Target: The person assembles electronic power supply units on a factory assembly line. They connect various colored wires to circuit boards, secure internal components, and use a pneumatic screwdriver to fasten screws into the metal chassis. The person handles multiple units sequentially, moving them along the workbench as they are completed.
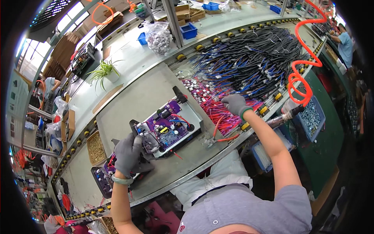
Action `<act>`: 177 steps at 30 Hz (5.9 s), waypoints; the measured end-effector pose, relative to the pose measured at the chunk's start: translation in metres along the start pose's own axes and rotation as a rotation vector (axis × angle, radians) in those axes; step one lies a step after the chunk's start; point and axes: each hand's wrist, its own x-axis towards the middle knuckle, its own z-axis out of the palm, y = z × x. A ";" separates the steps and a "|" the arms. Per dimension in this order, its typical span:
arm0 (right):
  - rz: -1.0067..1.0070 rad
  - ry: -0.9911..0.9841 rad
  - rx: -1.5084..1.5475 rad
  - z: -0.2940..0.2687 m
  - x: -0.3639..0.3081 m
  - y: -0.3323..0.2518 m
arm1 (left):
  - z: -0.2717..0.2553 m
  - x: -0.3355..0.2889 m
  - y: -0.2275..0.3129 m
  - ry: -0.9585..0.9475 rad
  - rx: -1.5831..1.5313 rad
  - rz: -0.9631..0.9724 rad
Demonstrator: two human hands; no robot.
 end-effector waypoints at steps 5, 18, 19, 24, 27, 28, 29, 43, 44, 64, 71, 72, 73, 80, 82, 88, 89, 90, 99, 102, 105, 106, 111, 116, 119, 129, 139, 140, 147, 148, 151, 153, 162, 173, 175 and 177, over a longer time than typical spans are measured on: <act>-0.189 -0.108 -0.229 0.038 0.022 -0.031 | 0.005 -0.004 -0.008 0.047 0.048 0.023; -0.004 0.036 -0.048 -0.028 0.018 -0.004 | 0.002 -0.005 -0.006 0.058 0.116 0.011; 0.057 0.074 0.016 -0.031 0.017 0.001 | 0.001 -0.005 -0.004 0.054 0.111 0.020; 0.002 -0.037 0.304 -0.028 0.015 0.018 | 0.006 -0.007 -0.009 0.085 0.124 0.041; 0.003 0.061 0.363 -0.036 0.018 0.019 | 0.006 -0.004 -0.013 0.107 0.156 0.070; 0.001 0.049 0.231 -0.044 0.017 0.018 | 0.005 -0.003 -0.013 0.081 0.161 0.057; 0.020 0.075 0.357 -0.046 0.014 0.022 | 0.004 -0.003 -0.012 0.074 0.147 0.050; -0.050 -0.082 -0.046 -0.018 0.031 0.012 | -0.015 0.004 0.063 0.221 -0.084 0.391; 0.030 -0.139 -0.127 0.007 0.032 0.009 | -0.009 0.001 0.060 0.219 -0.084 0.419; -0.413 -0.191 1.094 -0.137 -0.052 -0.126 | 0.006 0.042 0.104 -0.066 -0.825 0.171; -0.529 0.023 1.071 -0.126 -0.050 -0.180 | -0.001 0.056 0.105 0.016 -0.831 0.119; -0.474 -0.005 1.138 -0.131 -0.048 -0.184 | -0.003 0.055 0.098 0.037 -0.794 0.113; -0.417 -0.032 1.205 -0.136 -0.046 -0.186 | -0.003 0.054 0.090 0.037 -0.818 0.028; -0.408 -0.082 1.360 -0.123 -0.026 -0.178 | 0.019 0.059 0.038 -0.058 -0.603 -0.052; -0.398 -0.080 1.302 -0.116 -0.026 -0.181 | 0.028 0.064 0.035 -0.119 -0.354 0.088; -0.457 -0.079 1.314 -0.107 -0.028 -0.184 | 0.029 0.072 0.045 -0.317 -0.047 0.052; -0.448 -0.060 1.331 -0.106 -0.028 -0.185 | 0.028 0.072 0.046 -0.292 -0.072 0.052; -0.424 -0.043 1.351 -0.105 -0.028 -0.184 | 0.023 0.070 0.048 -0.266 -0.097 0.048; -0.425 0.031 1.335 -0.099 -0.030 -0.184 | 0.023 0.079 0.049 -0.214 -0.196 0.039; -0.410 0.030 1.348 -0.098 -0.030 -0.184 | 0.026 0.081 0.045 -0.235 -0.229 0.019; -0.400 0.037 1.347 -0.096 -0.029 -0.183 | 0.022 0.081 0.049 -0.286 -0.246 -0.007; -0.391 0.040 1.342 -0.096 -0.030 -0.183 | 0.020 0.081 0.050 -0.306 -0.249 -0.020; -0.409 0.047 1.342 -0.095 -0.029 -0.183 | 0.019 0.084 0.047 -0.335 -0.344 -0.079; -0.408 0.056 1.346 -0.094 -0.030 -0.181 | 0.017 0.084 0.051 -0.370 -0.347 -0.115; -0.419 0.049 1.368 -0.092 -0.029 -0.180 | 0.021 0.082 0.051 -0.338 -0.264 -0.078; -0.411 0.043 1.403 -0.086 -0.027 -0.178 | 0.028 0.083 0.050 -0.306 -0.283 -0.088; -0.419 0.048 1.413 -0.090 -0.029 -0.180 | 0.028 0.082 0.048 -0.276 -0.319 -0.060; -0.419 0.050 1.418 -0.090 -0.029 -0.181 | 0.028 0.081 0.048 -0.277 -0.282 -0.030; -0.446 0.055 1.376 -0.087 -0.027 -0.178 | 0.006 0.094 0.061 -0.495 -0.140 0.020; -0.447 0.055 1.365 -0.089 -0.028 -0.179 | 0.005 0.097 0.061 -0.531 -0.126 0.015; -0.459 0.056 1.371 -0.086 -0.027 -0.178 | 0.015 0.101 0.060 -0.440 -0.027 0.116; -0.465 0.063 1.375 -0.085 -0.028 -0.178 | 0.023 0.098 0.061 -0.427 0.043 0.174; -0.801 0.156 0.721 -0.116 -0.009 -0.171 | 0.024 0.101 0.053 -0.489 -0.187 0.087; -0.947 0.203 0.042 -0.110 0.006 -0.192 | 0.027 0.105 0.036 -0.502 -0.788 -0.153; -0.946 0.183 0.084 -0.108 0.006 -0.191 | 0.024 0.103 0.037 -0.522 -0.784 -0.147; -0.936 0.161 0.141 -0.109 0.007 -0.191 | 0.022 0.101 0.041 -0.513 -0.759 -0.164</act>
